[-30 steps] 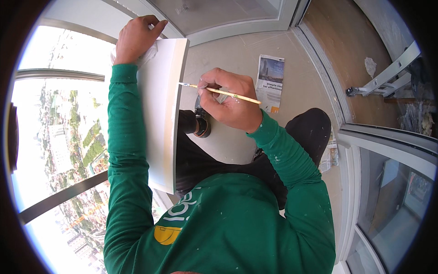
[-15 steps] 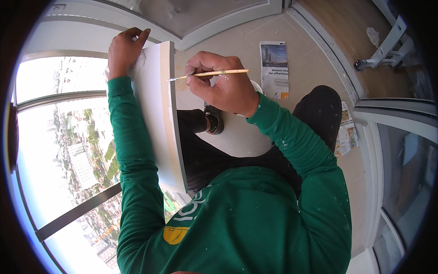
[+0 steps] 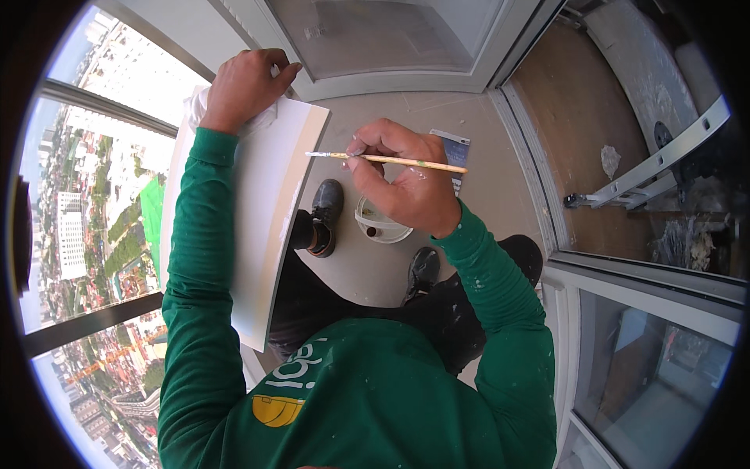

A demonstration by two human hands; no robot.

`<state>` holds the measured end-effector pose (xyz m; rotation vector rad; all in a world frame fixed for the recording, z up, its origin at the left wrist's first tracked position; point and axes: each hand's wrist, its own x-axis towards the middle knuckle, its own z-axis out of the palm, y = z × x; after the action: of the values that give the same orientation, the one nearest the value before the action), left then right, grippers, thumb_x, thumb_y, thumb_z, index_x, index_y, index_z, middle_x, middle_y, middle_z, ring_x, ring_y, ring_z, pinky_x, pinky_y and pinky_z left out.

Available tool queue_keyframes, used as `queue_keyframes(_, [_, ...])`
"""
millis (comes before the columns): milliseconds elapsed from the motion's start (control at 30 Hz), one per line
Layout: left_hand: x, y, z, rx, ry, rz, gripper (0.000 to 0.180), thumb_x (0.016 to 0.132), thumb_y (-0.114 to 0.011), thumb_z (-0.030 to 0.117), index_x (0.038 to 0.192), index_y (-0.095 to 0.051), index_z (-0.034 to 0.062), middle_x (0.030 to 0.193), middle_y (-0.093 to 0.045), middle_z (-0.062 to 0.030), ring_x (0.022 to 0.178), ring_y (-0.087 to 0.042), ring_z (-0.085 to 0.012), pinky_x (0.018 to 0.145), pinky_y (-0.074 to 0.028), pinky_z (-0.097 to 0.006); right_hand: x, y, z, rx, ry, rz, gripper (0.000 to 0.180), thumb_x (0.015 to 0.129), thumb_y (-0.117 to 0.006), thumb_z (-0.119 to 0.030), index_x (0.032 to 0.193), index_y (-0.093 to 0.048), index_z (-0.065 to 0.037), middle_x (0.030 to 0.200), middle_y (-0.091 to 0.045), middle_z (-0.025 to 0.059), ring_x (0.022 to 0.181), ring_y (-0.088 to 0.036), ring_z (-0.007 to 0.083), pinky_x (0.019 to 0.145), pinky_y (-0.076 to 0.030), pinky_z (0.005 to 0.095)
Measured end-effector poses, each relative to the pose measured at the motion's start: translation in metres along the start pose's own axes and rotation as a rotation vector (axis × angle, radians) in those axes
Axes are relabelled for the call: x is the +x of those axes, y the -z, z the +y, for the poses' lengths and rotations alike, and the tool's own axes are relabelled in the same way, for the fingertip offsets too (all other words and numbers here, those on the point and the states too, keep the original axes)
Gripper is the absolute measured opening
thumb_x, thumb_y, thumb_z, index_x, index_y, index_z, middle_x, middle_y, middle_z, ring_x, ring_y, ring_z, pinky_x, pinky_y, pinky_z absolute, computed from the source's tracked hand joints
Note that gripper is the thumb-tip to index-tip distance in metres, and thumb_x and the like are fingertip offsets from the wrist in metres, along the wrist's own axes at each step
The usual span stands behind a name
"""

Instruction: The person paints the edge of a white board with white paint using a brush and wipes the board with a cloth.

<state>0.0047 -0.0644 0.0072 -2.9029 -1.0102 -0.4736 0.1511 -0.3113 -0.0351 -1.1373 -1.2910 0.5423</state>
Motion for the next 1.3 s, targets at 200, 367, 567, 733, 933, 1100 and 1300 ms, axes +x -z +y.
queue_keyframes(200, [-0.009, 0.002, -0.007, 0.019, 0.038, 0.006, 0.031, 0.095, -0.069, 0.037, 0.095, -0.080, 0.0084, 0.071, -0.073, -0.0114, 0.070, -0.072, -0.0319, 0.076, -0.059, -0.041, -0.003, -0.012, -0.007, -0.141, 0.198, -0.065, 0.017, 0.081, -0.070, 0.006, 0.096, -0.064, 0.000, 0.079, -0.071, 0.0131, 0.069, -0.072, 0.0203, 0.064, -0.059, 0.0310])
queue_keyframes(367, [-0.015, 0.009, -0.011, 0.027, 0.049, 0.029, 0.029, 0.095, -0.067, 0.035, 0.089, -0.079, 0.0093, 0.073, -0.073, -0.0121, 0.071, -0.072, -0.0332, 0.073, -0.059, -0.043, -0.009, -0.027, -0.008, -0.135, 0.249, -0.122, 0.023, 0.074, -0.070, 0.008, 0.094, -0.064, -0.001, 0.077, -0.069, 0.0141, 0.064, -0.069, 0.0267, 0.061, -0.058, 0.0325])
queue_keyframes(567, [-0.015, 0.012, -0.011, -0.001, 0.046, 0.072, 0.027, 0.094, -0.067, 0.033, 0.088, -0.078, 0.0092, 0.074, -0.073, -0.0126, 0.071, -0.072, -0.0337, 0.072, -0.059, -0.043, -0.004, -0.028, 0.000, -0.149, 0.219, -0.122, 0.022, 0.072, -0.071, 0.007, 0.091, -0.063, -0.001, 0.076, -0.068, 0.0139, 0.063, -0.069, 0.0260, 0.060, -0.057, 0.0329])
queue_keyframes(733, [-0.014, 0.011, -0.011, 0.011, 0.028, 0.079, 0.027, 0.095, -0.068, 0.034, 0.091, -0.079, 0.0089, 0.073, -0.074, -0.0117, 0.068, -0.072, -0.0315, 0.071, -0.060, -0.041, -0.002, -0.031, 0.000, -0.136, 0.225, -0.122, 0.022, 0.073, -0.071, 0.007, 0.092, -0.063, -0.001, 0.076, -0.068, 0.0137, 0.063, -0.069, 0.0261, 0.060, -0.057, 0.0325])
queue_keyframes(933, [-0.014, 0.008, -0.014, 0.041, 0.003, 0.098, 0.029, 0.097, -0.070, 0.035, 0.097, -0.081, 0.0086, 0.071, -0.075, -0.0106, 0.062, -0.072, -0.0270, 0.070, -0.061, -0.037, 0.001, -0.028, 0.013, -0.201, 0.224, -0.043, 0.020, 0.075, -0.070, 0.008, 0.093, -0.064, -0.001, 0.079, -0.070, 0.0142, 0.066, -0.070, 0.0270, 0.063, -0.059, 0.0333])
queue_keyframes(1100, [-0.014, 0.010, -0.014, 0.051, 0.009, 0.079, 0.030, 0.097, -0.070, 0.036, 0.097, -0.081, 0.0081, 0.072, -0.075, -0.0106, 0.062, -0.073, -0.0265, 0.071, -0.061, -0.036, 0.000, -0.029, 0.009, -0.218, 0.235, -0.030, 0.021, 0.075, -0.070, 0.008, 0.093, -0.064, -0.001, 0.080, -0.070, 0.0144, 0.069, -0.071, 0.0279, 0.066, -0.060, 0.0335])
queue_keyframes(1300, [-0.015, 0.008, -0.015, 0.057, -0.003, 0.086, 0.031, 0.097, -0.070, 0.036, 0.098, -0.081, 0.0075, 0.072, -0.075, -0.0104, 0.063, -0.073, -0.0259, 0.071, -0.061, -0.036, -0.006, -0.037, 0.007, -0.208, 0.328, -0.157, 0.022, 0.072, -0.071, 0.008, 0.091, -0.064, 0.000, 0.078, -0.067, 0.0145, 0.067, -0.068, 0.0266, 0.062, -0.057, 0.0326])
